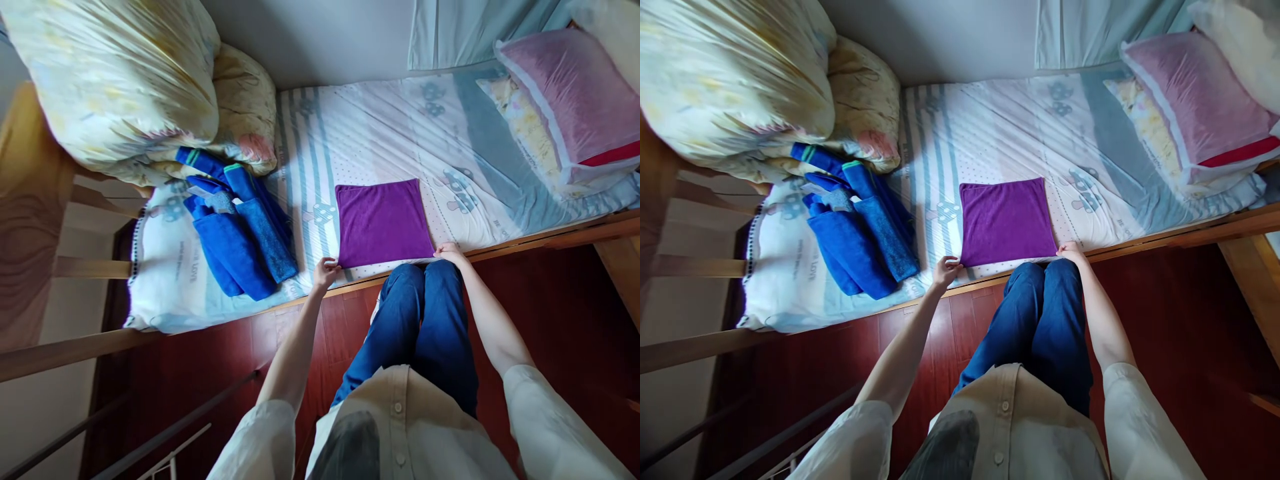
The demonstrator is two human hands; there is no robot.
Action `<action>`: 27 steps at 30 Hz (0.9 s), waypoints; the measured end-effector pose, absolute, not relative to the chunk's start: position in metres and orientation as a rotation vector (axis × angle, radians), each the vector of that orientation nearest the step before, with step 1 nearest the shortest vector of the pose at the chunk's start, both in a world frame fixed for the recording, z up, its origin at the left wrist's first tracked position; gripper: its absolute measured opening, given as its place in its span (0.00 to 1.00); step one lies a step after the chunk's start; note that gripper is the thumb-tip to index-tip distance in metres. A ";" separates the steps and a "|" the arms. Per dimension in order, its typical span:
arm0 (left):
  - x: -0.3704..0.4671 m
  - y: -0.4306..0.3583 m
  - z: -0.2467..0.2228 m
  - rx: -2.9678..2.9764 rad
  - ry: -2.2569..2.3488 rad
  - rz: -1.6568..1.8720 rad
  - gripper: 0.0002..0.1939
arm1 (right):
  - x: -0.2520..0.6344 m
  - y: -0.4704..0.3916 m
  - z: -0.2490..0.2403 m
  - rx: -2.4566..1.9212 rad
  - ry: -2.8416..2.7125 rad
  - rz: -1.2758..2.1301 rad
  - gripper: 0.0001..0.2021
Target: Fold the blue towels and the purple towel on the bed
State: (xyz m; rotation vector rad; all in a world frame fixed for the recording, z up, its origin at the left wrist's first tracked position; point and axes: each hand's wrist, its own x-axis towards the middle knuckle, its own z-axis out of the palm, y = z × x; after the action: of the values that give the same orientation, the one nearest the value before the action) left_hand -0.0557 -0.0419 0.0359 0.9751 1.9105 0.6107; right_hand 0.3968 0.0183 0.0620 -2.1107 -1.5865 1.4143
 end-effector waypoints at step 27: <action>-0.048 0.186 0.022 1.034 1.696 0.778 0.18 | 0.416 0.032 0.046 -1.820 -1.407 2.073 0.27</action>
State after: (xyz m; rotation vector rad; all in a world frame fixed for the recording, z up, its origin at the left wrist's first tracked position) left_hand -0.0480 0.1864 0.0217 1.0337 1.6955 0.7782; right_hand 0.4157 0.0317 0.0460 -1.8200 -1.4066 2.0730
